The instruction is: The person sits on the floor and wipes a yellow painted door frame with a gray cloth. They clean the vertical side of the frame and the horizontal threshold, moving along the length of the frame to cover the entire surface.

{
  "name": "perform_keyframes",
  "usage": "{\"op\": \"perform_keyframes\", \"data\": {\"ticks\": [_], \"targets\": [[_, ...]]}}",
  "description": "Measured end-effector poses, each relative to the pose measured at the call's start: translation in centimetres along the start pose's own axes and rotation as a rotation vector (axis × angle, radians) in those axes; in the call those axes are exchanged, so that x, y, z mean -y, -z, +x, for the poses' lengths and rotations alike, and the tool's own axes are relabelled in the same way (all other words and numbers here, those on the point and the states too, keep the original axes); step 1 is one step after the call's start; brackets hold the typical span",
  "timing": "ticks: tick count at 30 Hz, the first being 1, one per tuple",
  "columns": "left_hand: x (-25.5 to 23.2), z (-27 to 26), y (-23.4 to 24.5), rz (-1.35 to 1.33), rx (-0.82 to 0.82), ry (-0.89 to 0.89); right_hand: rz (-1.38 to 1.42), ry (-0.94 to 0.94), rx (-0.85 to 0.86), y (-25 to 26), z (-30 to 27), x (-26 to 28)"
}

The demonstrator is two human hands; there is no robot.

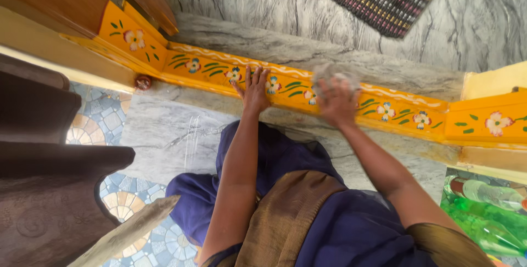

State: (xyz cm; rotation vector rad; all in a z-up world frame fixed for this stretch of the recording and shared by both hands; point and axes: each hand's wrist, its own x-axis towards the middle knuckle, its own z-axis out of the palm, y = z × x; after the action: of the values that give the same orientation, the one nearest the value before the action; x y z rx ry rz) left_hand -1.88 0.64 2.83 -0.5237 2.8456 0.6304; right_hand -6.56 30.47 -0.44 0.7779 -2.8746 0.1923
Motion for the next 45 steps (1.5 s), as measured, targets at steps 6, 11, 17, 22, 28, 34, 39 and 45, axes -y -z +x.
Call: {"op": "perform_keyframes", "data": {"ticks": [6, 11, 17, 22, 28, 34, 39, 45], "targets": [[0.1, -0.3, -0.5, 0.026, -0.056, -0.037, 0.053, -0.469, 0.138, 4.1, -6.8, -17.1], [0.8, -0.3, -1.6, 0.001, -0.142, -0.079, 0.055, -0.632, 0.199, 6.9, -9.8, -21.2], [0.4, -0.3, -1.1, 0.026, -0.126, -0.066, 0.087, -0.507, 0.288, 2.7, -5.4, -14.7], [-0.2, -0.9, 0.7, -0.061, -0.02, -0.015, 0.09, -0.173, 0.233, -0.9, 0.3, -1.7], [-0.3, -0.8, 0.7, 0.015, -0.158, -0.075, 0.099, 0.04, 0.302, -1.1, 8.3, 11.5], [-0.4, -0.5, 1.0, -0.047, 0.017, 0.003, 0.183, -0.152, 0.496, 1.9, 11.9, 8.0], [-0.2, -0.1, 0.3, -0.03, -0.018, -0.001, 0.183, -0.367, 0.534, 3.5, 8.1, -4.5], [-0.1, -0.6, 0.5, -0.044, -0.045, -0.018, -0.061, -0.533, 0.399, 8.3, -2.3, -20.6]]}}
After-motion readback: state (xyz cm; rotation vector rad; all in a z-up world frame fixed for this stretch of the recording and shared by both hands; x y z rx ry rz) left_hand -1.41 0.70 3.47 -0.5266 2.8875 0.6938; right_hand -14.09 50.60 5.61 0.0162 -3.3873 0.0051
